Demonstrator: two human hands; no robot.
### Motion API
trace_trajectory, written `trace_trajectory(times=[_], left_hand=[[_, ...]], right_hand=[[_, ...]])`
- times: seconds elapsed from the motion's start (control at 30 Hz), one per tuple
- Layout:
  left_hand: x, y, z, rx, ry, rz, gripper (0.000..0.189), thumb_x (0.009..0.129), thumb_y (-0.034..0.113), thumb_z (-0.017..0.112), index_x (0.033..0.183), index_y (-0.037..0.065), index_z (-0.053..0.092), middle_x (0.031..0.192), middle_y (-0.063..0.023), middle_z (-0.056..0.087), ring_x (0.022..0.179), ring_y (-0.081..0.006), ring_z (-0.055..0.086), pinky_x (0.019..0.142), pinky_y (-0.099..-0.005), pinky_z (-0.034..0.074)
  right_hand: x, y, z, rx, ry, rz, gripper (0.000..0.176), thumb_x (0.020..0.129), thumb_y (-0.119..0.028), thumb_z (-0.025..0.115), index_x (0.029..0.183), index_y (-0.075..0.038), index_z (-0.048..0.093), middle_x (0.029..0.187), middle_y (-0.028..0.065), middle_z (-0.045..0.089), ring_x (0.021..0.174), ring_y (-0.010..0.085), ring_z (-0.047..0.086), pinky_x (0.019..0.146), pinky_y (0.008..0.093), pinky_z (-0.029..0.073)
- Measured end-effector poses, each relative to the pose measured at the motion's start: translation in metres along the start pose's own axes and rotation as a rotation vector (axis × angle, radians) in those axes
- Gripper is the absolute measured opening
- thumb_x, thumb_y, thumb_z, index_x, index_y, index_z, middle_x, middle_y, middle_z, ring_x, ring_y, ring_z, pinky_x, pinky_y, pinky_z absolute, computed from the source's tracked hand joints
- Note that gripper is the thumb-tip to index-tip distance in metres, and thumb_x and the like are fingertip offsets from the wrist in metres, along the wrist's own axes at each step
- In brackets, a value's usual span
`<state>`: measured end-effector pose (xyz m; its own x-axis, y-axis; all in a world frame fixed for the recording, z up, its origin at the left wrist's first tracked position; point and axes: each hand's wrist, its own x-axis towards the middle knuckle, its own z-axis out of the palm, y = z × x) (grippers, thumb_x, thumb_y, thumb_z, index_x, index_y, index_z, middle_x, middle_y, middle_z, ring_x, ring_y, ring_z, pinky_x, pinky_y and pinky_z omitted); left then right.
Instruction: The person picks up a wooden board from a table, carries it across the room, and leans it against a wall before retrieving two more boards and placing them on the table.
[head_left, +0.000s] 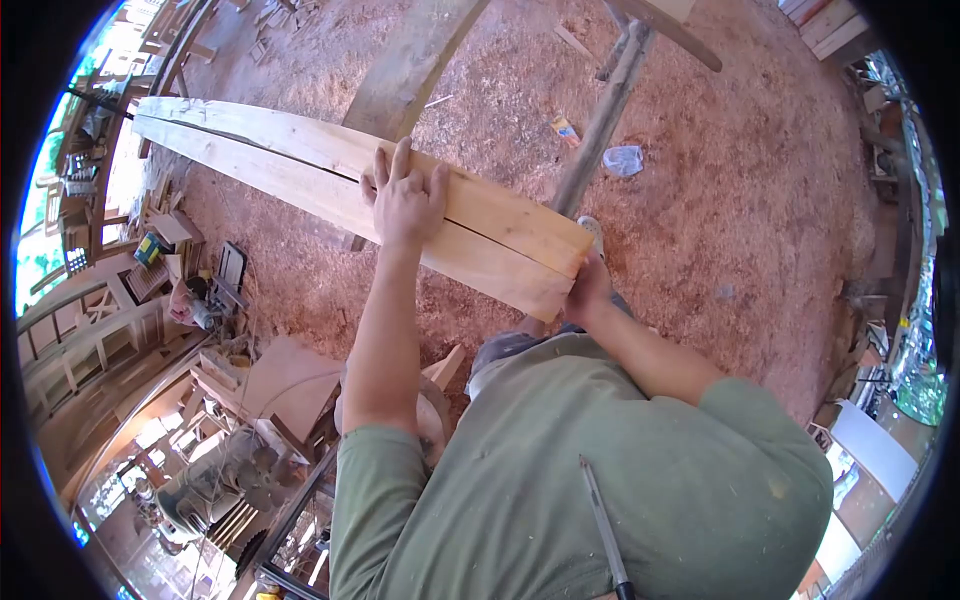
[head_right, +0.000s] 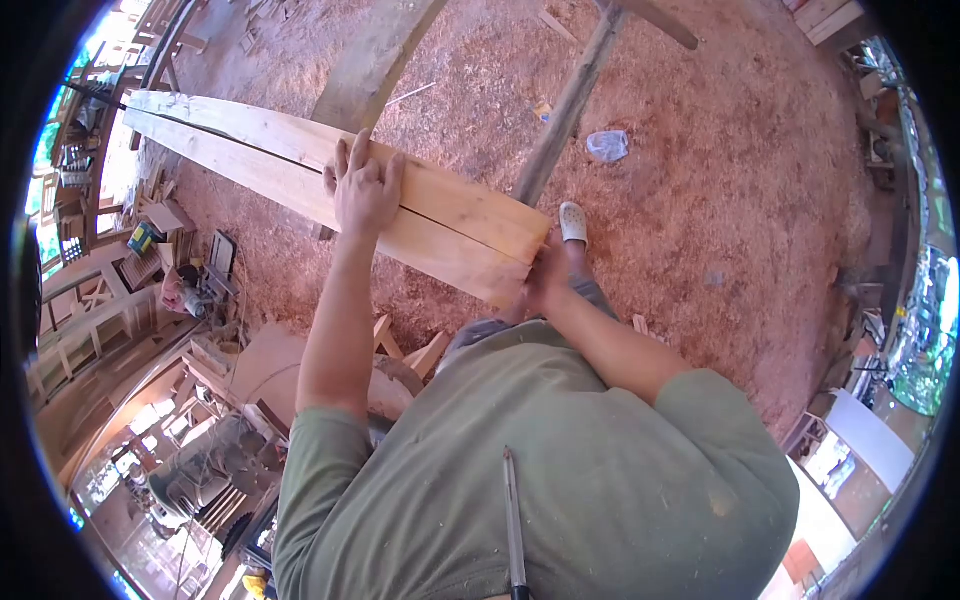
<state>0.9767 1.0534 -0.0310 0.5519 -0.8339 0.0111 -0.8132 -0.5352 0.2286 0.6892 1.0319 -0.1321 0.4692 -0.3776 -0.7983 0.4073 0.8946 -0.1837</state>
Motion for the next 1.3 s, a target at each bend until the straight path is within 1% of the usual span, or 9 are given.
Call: trace_trajectory(times=[0.33,0.47,0.6,0.73,0.83,0.87,1.0,1.17,1.3], left_hand=[[0.001,-0.005,0.005,-0.028,0.048,-0.001,0.056,0.093,0.049,0.045,0.084,0.002,0.073,0.150,-0.0026,0.036,0.142,-0.0343,0.021,0.113,-0.0576,0.009],[0.002,-0.005,0.006,-0.023,0.043,-0.005,0.055,0.093,0.049,0.045,0.084,0.002,0.073,0.152,-0.0017,0.033,0.142,-0.0353,0.023,0.113,-0.0578,0.009],[-0.010,0.010,0.012,0.056,-0.036,0.008,0.054,0.094,0.048,0.043,0.091,0.003,0.073,0.155,-0.0124,0.023,0.143,-0.0397,0.017,0.115,-0.0577,0.004],[-0.080,0.091,0.061,0.164,0.013,0.351,0.051,0.092,0.044,0.049,0.109,-0.002,0.066,0.152,-0.0256,0.019,0.142,-0.0458,0.008,0.113,-0.0606,0.006],[-0.109,0.177,0.051,-0.078,-0.183,0.508,0.048,0.089,0.042,0.052,0.112,0.003,0.066,0.146,-0.0272,0.032,0.139,-0.0460,0.019,0.111,-0.0644,0.007],[-0.113,0.193,0.061,-0.139,-0.271,0.563,0.047,0.089,0.044,0.052,0.105,0.004,0.068,0.144,-0.0256,0.035,0.139,-0.0451,0.021,0.111,-0.0645,0.007],[-0.104,0.285,0.107,-0.204,-0.643,0.979,0.040,0.087,0.038,0.057,0.094,0.001,0.069,0.137,-0.0239,0.046,0.135,-0.0435,0.030,0.109,-0.0638,0.017],[-0.102,0.432,0.083,-0.684,-0.277,1.274,0.025,0.080,0.023,0.065,0.078,-0.001,0.061,0.131,-0.0258,0.051,0.125,-0.0473,0.042,0.105,-0.0590,0.030],[-0.091,0.526,0.113,-0.885,-0.237,1.679,0.029,0.075,0.028,0.069,0.080,0.001,0.057,0.125,-0.0236,0.055,0.115,-0.0462,0.050,0.102,-0.0573,0.034]], right_hand=[[0.017,0.002,0.016,0.072,-0.144,-0.070,0.062,0.095,-0.057,0.031,0.125,-0.008,0.054,0.120,0.0122,0.059,0.110,0.0306,0.058,0.092,0.0468,0.049],[0.035,-0.068,0.051,0.255,0.223,-0.119,0.053,0.096,-0.052,0.042,0.108,-0.002,0.056,0.106,0.0134,0.061,0.096,0.0251,0.061,0.083,0.0411,0.052],[-0.041,-0.184,0.113,0.100,-0.070,-0.879,0.037,0.097,-0.038,0.048,0.095,-0.003,0.058,0.086,0.0093,0.062,0.077,0.0215,0.059,0.075,0.0379,0.051],[-0.058,-0.240,0.046,-0.514,0.069,-1.006,0.022,0.095,-0.032,0.054,0.083,-0.014,0.059,0.065,-0.0001,0.052,0.053,0.0112,0.047,0.049,0.0284,0.042],[-0.054,-0.235,-0.038,-0.133,-0.087,-0.693,0.030,0.095,-0.030,0.056,0.070,-0.018,0.046,0.053,-0.0060,0.039,0.039,0.0056,0.033,0.034,0.0206,0.022],[-0.059,-0.227,-0.050,-0.053,0.211,-0.619,0.033,0.095,-0.037,0.057,0.069,-0.018,0.046,0.052,-0.0051,0.037,0.041,0.0061,0.035,0.036,0.0207,0.025],[-0.053,-0.194,-0.144,0.092,-0.085,-0.262,0.042,0.094,-0.050,0.049,0.098,-0.010,0.063,0.088,0.0085,0.064,0.082,0.0236,0.063,0.075,0.0407,0.052],[-0.048,-0.192,-0.166,-0.623,-0.094,-1.368,0.052,0.095,-0.050,0.042,0.127,-0.009,0.050,0.113,0.0107,0.060,0.106,0.0245,0.058,0.092,0.0401,0.047],[-0.160,-0.283,-0.144,0.369,-0.584,-0.900,0.046,0.097,-0.047,0.043,0.119,-0.009,0.054,0.108,0.0077,0.060,0.106,0.0215,0.056,0.090,0.0378,0.048]])
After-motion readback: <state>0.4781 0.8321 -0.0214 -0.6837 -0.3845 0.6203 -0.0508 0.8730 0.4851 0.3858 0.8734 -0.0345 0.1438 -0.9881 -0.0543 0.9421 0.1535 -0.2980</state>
